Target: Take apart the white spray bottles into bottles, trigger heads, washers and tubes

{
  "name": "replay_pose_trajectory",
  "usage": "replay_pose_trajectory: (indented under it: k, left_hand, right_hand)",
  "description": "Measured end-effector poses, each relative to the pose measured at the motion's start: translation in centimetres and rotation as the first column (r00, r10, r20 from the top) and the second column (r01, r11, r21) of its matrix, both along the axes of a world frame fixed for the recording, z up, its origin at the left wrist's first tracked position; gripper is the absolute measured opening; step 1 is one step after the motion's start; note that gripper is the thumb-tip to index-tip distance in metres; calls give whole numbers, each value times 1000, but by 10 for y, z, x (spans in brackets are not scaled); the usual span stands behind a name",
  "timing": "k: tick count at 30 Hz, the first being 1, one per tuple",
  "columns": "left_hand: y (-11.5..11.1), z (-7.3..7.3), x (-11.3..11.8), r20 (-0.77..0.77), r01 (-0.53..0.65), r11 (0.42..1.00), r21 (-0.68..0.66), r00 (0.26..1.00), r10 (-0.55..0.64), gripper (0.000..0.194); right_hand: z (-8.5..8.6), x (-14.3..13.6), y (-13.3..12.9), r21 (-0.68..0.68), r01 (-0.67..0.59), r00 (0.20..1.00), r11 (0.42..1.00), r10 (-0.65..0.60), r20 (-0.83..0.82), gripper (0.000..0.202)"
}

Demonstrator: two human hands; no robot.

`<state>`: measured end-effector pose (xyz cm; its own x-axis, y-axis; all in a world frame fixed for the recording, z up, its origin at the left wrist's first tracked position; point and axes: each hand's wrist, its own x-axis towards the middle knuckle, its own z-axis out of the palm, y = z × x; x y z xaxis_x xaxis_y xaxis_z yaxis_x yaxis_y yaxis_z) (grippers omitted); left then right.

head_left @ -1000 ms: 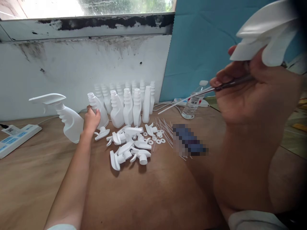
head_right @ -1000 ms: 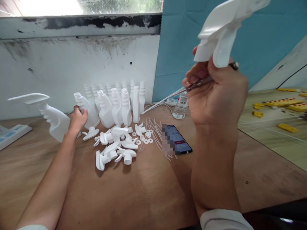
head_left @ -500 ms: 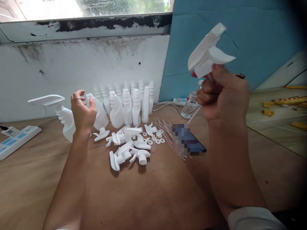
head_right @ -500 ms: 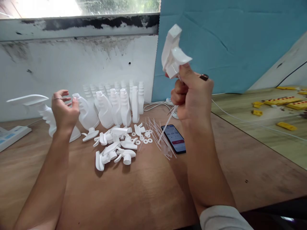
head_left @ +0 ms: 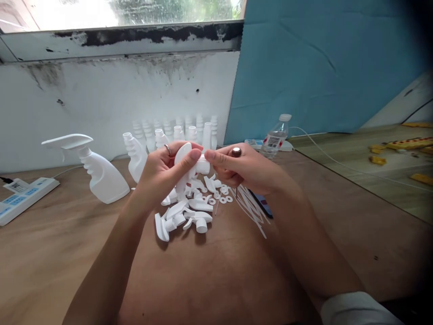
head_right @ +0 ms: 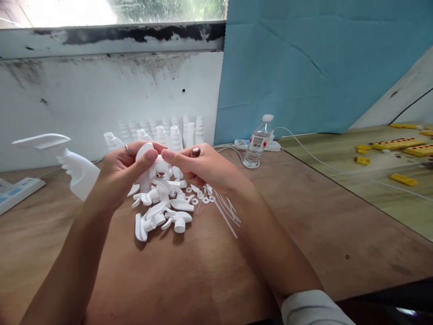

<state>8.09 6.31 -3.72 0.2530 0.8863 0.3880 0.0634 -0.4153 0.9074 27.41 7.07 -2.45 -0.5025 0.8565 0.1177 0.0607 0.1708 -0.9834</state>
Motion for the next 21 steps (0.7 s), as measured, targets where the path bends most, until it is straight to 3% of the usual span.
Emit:
replay_pose_trajectory:
  k: [5,9,11,14,16,17,21]
  left_hand:
    - [10,0,-11,106,-41,998,-48,993,46,37]
    - [16,2,-17,174,-34,996,-82,984,48,32]
    - [17,3,-18,196,-24,995,-96,980,43,30]
    - [16,3,-17,227,-20,994,-108,973,44,32]
    - [16,3,-16,241,-40,992,-118,968,68,31]
    - [17,2,-15,250,-51,990,-130,965,82,30]
    - [19,0,-11,322,-22,972,-235,941,99,24]
  right_hand:
    - [-6,18,23,-58,83,997,995,-83,2,40]
    - [-20,39,50,-85,234,961,968,-218,170,36]
    - [-27,47,62,-52,339,896,939,-306,321,34]
    - [-32,55,72,205,501,699,841,-532,478,36]
    - [-31,56,71,376,556,596,742,-670,443,38]
    - [-28,55,68,424,570,586,704,-710,391,39]
    - [-9,37,38,506,600,687,619,-724,72,44]
